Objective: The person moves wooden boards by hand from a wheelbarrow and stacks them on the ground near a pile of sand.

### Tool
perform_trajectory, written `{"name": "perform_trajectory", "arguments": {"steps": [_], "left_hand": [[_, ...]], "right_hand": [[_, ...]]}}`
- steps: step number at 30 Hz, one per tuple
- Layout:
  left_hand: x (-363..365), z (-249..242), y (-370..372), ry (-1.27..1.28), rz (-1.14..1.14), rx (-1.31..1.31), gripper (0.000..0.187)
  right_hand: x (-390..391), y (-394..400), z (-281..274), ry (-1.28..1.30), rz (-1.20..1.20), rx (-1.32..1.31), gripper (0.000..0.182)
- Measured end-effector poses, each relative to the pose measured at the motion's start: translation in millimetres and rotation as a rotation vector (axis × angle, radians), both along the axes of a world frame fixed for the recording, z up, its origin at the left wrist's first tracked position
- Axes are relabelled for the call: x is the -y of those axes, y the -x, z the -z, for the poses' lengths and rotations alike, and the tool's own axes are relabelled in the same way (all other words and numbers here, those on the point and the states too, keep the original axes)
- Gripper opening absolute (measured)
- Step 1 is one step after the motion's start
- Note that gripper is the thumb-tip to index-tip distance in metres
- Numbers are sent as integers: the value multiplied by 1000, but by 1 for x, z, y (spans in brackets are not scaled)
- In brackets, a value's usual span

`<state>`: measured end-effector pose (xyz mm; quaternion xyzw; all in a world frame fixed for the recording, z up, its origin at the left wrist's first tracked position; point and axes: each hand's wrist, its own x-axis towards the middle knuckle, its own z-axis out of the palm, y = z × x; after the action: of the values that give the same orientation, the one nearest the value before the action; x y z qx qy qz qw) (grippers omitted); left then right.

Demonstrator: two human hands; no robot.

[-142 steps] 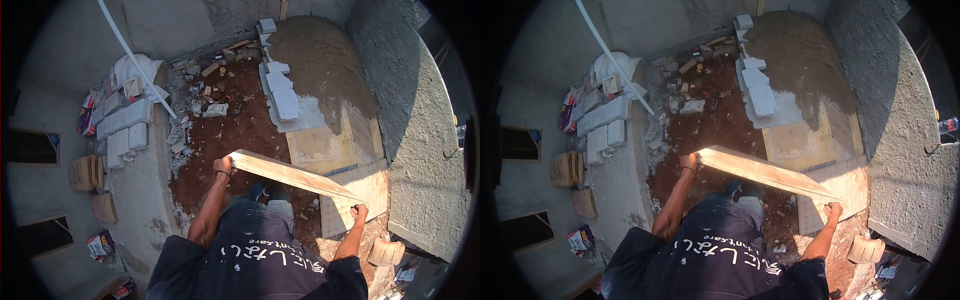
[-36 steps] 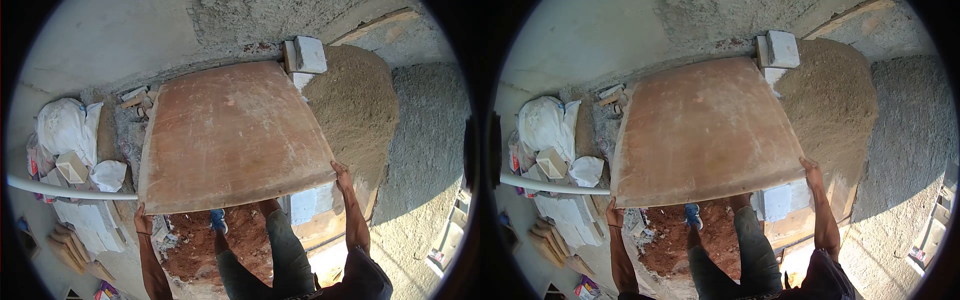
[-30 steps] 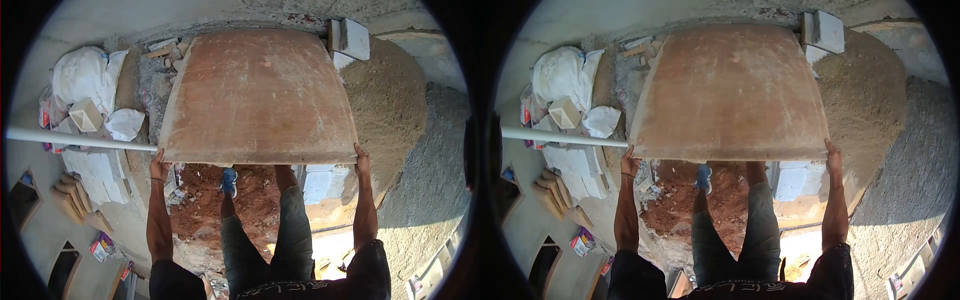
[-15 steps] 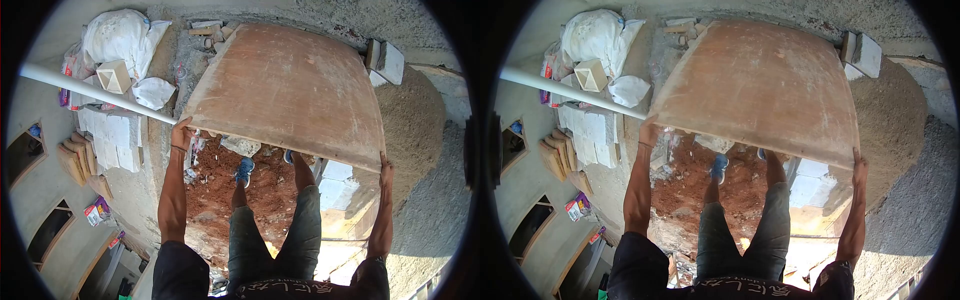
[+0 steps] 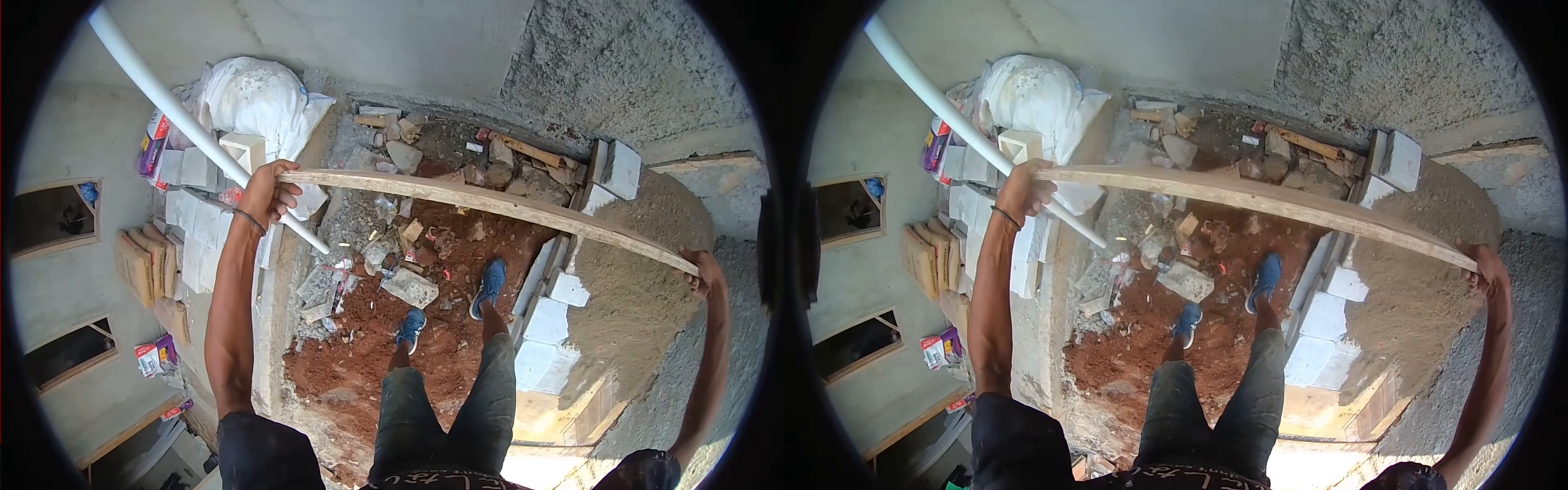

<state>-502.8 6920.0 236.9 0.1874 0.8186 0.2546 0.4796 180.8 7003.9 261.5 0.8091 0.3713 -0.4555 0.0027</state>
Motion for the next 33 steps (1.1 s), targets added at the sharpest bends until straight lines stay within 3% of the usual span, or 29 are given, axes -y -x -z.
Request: {"name": "perform_trajectory", "arguments": {"steps": [2, 3, 5, 8, 9, 12, 13, 14, 15, 16, 18, 19, 21, 23, 24, 27, 33], "left_hand": [[-16, 38, 9, 42, -17, 115, 29], [-23, 45, 2, -78, -20, 178, 29], [-35, 25, -35, -102, 158, 42, 31], [-38, 43, -25, 14, 234, -8, 45], [-37, 38, -20, 70, 275, 91, 58], [1, 44, -9, -251, 141, 260, 71], [16, 58, -5, -441, 114, 212, 65], [29, 71, -7, -624, 141, 145, 62], [37, 86, -10, -678, 188, -4, 63], [40, 97, -15, -667, 260, -82, 68], [30, 115, -29, -677, 262, -101, 73], [18, 123, -31, -739, 229, -53, 74], [-9, 135, -34, -831, 158, 8, 71], [-42, 155, -20, -840, 140, 143, 69], [-57, 173, -10, -838, 156, 243, 68], [-97, 185, -28, -855, 48, 221, 64], [-101, 191, -41, -928, -126, 174, 59]], "right_hand": [[-16, -18, 51, 248, -41, 61, 45], [-12, -39, 75, 239, -39, 56, 45], [4, -83, 114, 168, 187, -66, 58], [15, -54, 95, 67, 230, -67, 71], [9, -55, 93, 117, 211, -123, 84], [6, -39, 77, 13, 228, -222, 90], [11, -39, 73, 12, 256, -205, 90], [16, -43, 72, -104, 242, -380, 90], [26, -53, 74, -228, 223, -549, 91], [37, -68, 83, -244, 247, -523, 91], [57, -90, 115, -519, 291, -816, 85], [60, -92, 120, -533, 301, -800, 85], [66, -90, 135, -407, -32, -186, 88], [52, -90, 161, -552, -64, -135, 87], [40, -90, 173, -603, 4, -202, 85], [-8, -80, 201, -772, 283, -494, 75], [-4, -56, 215, -1013, 361, -397, 74]]}}
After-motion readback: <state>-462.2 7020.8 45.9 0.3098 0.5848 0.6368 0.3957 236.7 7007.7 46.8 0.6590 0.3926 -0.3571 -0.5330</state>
